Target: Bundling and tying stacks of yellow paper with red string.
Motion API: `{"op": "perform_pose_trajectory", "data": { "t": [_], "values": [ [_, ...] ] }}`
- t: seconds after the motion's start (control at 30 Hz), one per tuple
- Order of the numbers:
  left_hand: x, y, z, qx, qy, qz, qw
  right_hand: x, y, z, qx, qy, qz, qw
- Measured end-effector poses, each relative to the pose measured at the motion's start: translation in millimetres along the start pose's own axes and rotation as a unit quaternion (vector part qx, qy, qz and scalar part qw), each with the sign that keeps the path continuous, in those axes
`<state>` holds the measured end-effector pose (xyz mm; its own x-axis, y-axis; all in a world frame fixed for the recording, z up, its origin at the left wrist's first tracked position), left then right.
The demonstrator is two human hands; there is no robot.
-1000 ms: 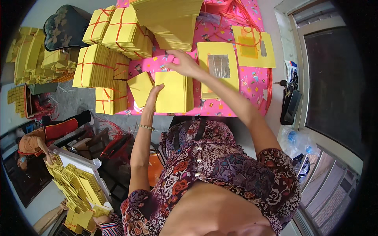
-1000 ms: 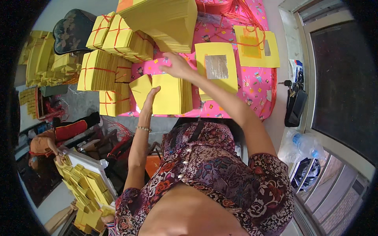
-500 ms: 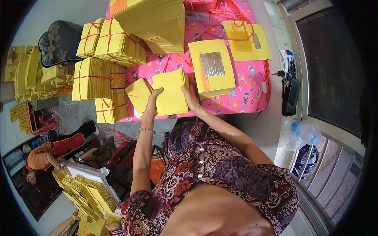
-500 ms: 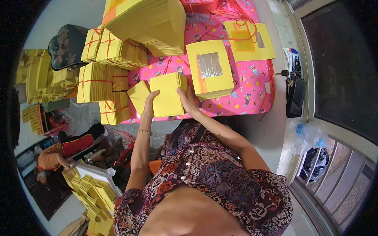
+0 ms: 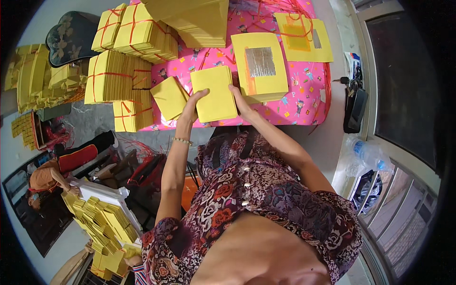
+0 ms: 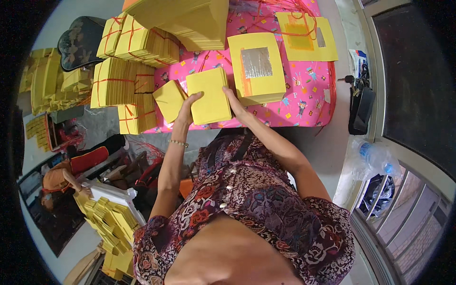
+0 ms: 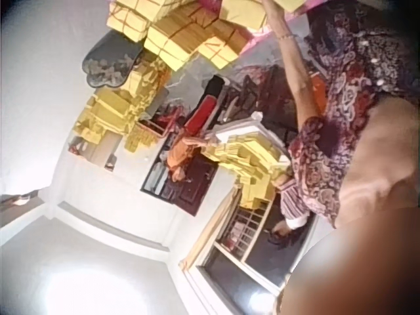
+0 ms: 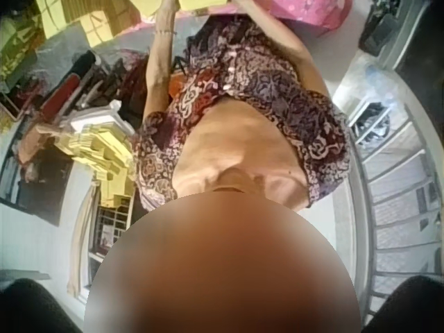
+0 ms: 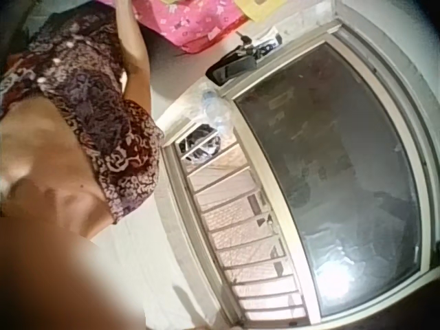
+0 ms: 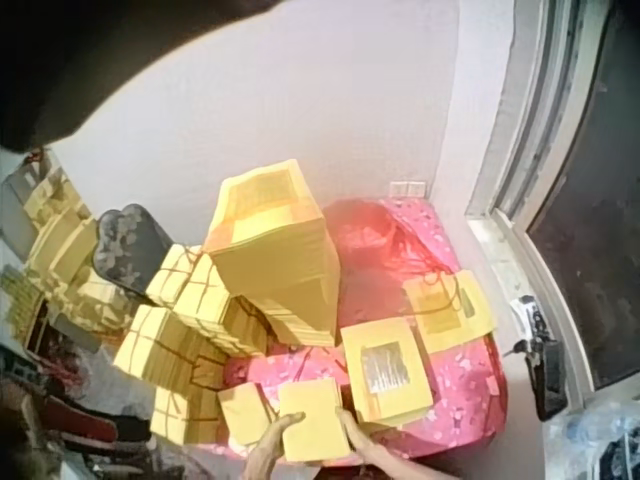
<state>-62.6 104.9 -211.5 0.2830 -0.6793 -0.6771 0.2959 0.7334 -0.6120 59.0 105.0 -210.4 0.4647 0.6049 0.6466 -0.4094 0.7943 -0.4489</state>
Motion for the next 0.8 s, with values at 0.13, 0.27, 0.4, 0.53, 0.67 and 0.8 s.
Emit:
{"op": "perform_pose_trajectory", "data": {
  "t": [0.13,0.27,0.4,0.53,0.67,0.8],
  "values": [
    [-14.4,-6.8,-3.5,-0.034,-0.016,0.030,0.999,-11.7,14.9,-14.1,-0.015,-0.027,0.008,0.999],
    [-16.8,-12.1,-15.2,-0.016,-0.042,0.070,0.997,-18.1,18.1,-13.1,0.004,-0.029,0.018,0.999],
    [-10.6,-9.9,-23.2,-0.060,-0.040,0.084,0.994,-17.8,15.5,-10.4,-0.009,-0.037,0.032,0.999],
    [-18.2,-8.3,-12.7,-0.061,-0.028,0.100,0.993,-15.9,11.5,-1.6,0.010,-0.021,0.035,0.999],
    [-24.9,-8.9,-9.6,-0.057,-0.014,0.128,0.990,-20.2,15.4,-1.8,0.015,-0.032,0.009,0.999],
    [-20.8,-1.8,-24.6,-0.056,0.011,0.119,0.991,-37.5,31.0,-21.7,-0.008,-0.048,-0.004,0.999]
  ]
}}
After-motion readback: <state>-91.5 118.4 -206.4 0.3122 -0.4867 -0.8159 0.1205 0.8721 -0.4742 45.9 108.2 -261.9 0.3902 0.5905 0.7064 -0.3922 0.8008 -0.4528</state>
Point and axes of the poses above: each hand's wrist, its own y-axis towards the middle knuckle, its own z-axis out of the palm, x = y × z, the point moved 10 cm from there along y, towards the middle knuckle, and after that the axes turned 6 degrees about y, right-handed, at the moved point
